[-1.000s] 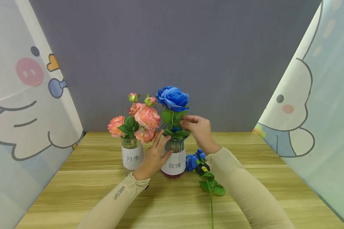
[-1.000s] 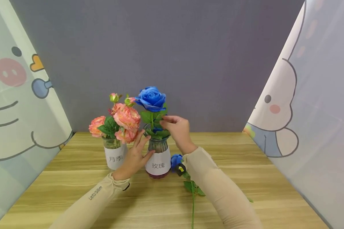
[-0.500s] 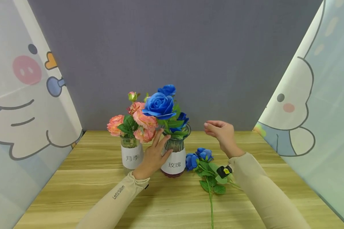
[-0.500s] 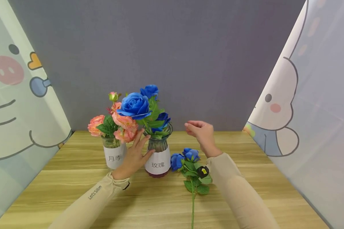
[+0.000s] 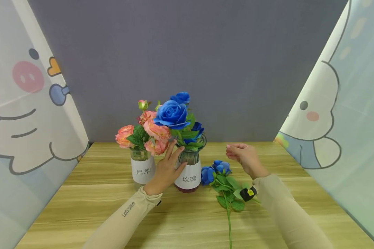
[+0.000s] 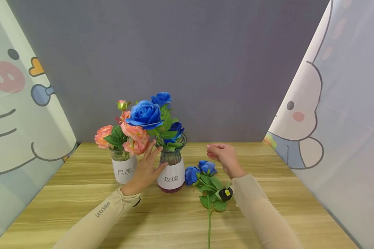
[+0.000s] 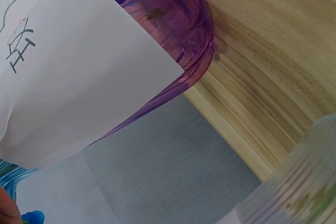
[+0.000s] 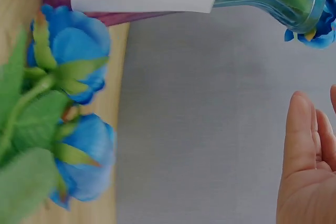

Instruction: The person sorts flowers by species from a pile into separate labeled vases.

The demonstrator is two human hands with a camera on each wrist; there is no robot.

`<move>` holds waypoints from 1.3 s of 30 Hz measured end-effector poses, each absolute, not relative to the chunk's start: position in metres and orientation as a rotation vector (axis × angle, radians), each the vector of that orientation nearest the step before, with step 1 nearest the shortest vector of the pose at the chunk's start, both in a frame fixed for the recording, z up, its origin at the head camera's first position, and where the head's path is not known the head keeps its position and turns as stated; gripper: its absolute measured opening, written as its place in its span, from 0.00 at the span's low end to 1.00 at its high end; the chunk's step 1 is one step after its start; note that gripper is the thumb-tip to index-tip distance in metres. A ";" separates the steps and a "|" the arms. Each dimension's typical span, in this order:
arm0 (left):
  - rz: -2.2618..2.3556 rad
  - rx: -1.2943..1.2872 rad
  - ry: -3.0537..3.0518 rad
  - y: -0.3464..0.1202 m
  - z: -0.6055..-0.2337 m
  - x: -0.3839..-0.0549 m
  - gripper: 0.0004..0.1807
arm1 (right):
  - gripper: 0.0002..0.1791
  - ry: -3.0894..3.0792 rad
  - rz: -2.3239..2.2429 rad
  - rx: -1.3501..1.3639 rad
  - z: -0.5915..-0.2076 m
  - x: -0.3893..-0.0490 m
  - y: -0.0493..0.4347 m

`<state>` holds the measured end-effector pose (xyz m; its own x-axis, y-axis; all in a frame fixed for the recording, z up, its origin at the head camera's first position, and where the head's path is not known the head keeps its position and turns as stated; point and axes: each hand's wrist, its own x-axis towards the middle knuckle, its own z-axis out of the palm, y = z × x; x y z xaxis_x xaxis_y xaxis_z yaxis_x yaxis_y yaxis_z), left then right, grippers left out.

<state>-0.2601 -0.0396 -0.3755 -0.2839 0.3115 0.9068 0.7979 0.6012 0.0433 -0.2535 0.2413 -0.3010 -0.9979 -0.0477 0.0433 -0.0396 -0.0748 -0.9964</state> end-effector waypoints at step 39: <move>-0.614 -0.876 -1.865 -0.040 -0.370 -0.256 0.27 | 0.03 2.766 -0.976 -0.311 -0.379 -0.269 0.226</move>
